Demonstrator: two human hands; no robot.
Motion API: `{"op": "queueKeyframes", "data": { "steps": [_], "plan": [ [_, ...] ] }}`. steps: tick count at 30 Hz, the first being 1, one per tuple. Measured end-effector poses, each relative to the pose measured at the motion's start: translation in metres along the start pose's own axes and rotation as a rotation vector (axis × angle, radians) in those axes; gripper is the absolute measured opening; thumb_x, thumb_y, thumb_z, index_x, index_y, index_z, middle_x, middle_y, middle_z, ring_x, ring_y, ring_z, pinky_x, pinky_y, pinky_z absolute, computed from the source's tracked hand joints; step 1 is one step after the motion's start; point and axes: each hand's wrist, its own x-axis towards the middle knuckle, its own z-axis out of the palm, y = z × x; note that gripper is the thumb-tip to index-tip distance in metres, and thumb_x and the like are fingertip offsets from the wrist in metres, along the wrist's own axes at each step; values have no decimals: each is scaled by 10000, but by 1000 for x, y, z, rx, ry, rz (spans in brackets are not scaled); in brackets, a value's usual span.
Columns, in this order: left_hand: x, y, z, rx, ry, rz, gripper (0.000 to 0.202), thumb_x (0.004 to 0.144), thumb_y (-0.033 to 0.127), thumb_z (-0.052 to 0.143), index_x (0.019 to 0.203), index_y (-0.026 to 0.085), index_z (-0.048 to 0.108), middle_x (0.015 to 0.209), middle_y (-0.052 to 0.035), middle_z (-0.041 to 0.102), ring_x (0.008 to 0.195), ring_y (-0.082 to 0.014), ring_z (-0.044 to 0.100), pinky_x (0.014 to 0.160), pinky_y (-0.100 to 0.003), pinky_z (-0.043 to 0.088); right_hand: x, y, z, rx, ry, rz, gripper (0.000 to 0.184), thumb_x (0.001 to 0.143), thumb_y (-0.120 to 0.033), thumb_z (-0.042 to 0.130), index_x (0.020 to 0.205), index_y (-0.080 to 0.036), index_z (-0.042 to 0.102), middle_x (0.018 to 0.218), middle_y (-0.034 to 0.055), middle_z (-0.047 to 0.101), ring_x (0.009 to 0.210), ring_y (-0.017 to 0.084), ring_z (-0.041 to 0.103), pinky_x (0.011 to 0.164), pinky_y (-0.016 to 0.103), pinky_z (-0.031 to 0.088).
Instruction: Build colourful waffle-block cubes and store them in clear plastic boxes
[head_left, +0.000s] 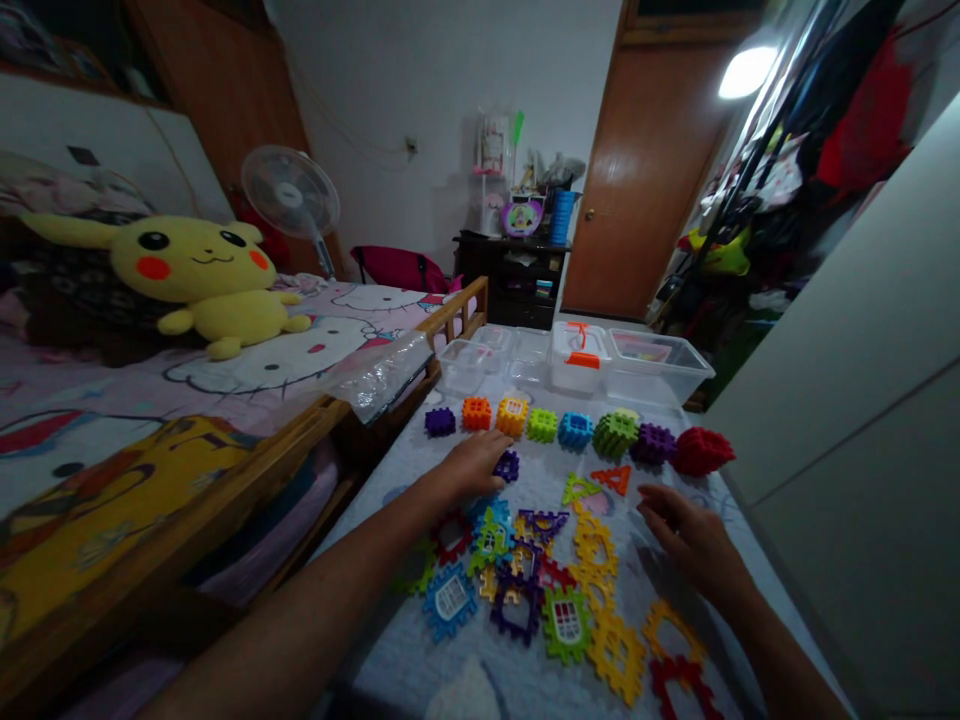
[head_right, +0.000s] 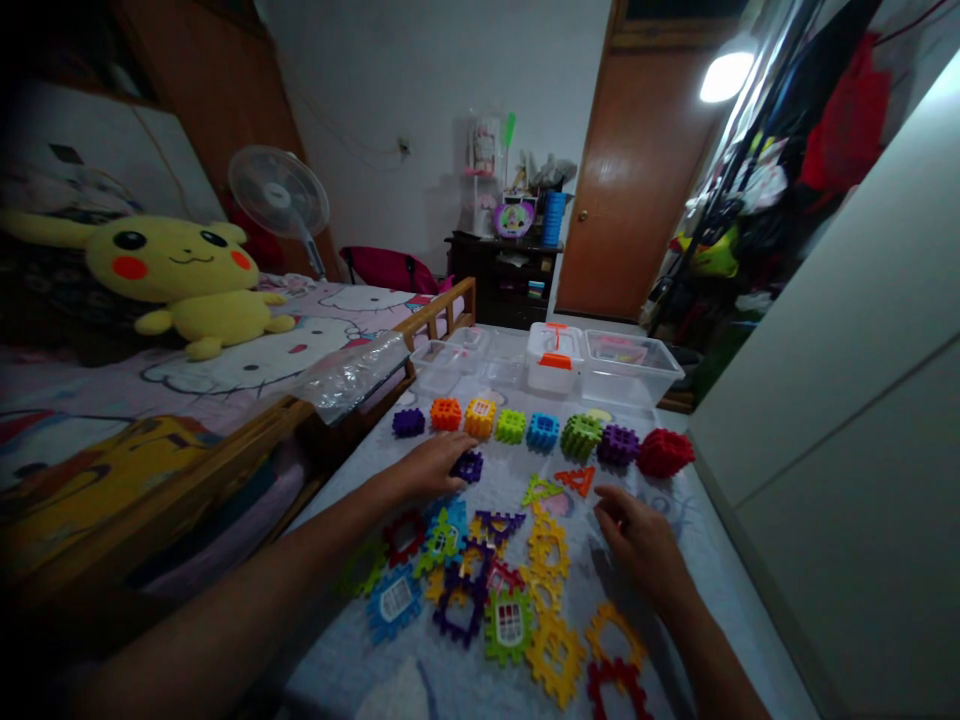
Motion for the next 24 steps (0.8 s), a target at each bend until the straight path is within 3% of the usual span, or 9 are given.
{"op": "queueKeyframes", "data": {
  "steps": [4,7,12,18,24],
  "plan": [
    [16,-1,-2,97,-113,-42,572,613,185,734,1175,175,627,1205,-135,647,1119,-319,591,945,-371,453,-3,5,7,14,148,56,358,840,-428,477,1006,-182,676,903,109,753,763,242,708,703,366,542],
    [19,-2,-3,101,-141,-36,519,576,238,745,1085,171,670,1110,-123,679,1042,-326,618,884,-371,478,-5,8,8,27,198,73,356,824,-449,491,954,-186,693,835,90,751,697,235,699,661,351,535],
    [-1,-10,-17,122,-48,-13,510,635,326,710,1111,153,650,1120,-122,664,1060,-298,602,939,-374,454,-7,11,8,33,250,103,373,796,-474,504,912,-184,707,680,53,717,553,209,649,554,321,501],
    [-26,-63,-59,109,190,-165,448,670,351,677,1076,163,645,1050,-88,650,992,-251,608,904,-352,468,-6,12,9,32,280,106,377,789,-481,501,895,-186,712,675,51,717,526,199,636,534,312,493],
    [-15,-105,-76,73,140,-339,568,615,317,666,1152,136,629,1120,-100,642,1043,-264,612,917,-328,475,-6,16,10,48,234,139,392,778,-507,512,905,-195,712,691,49,730,558,209,665,547,313,506]
  ]
}}
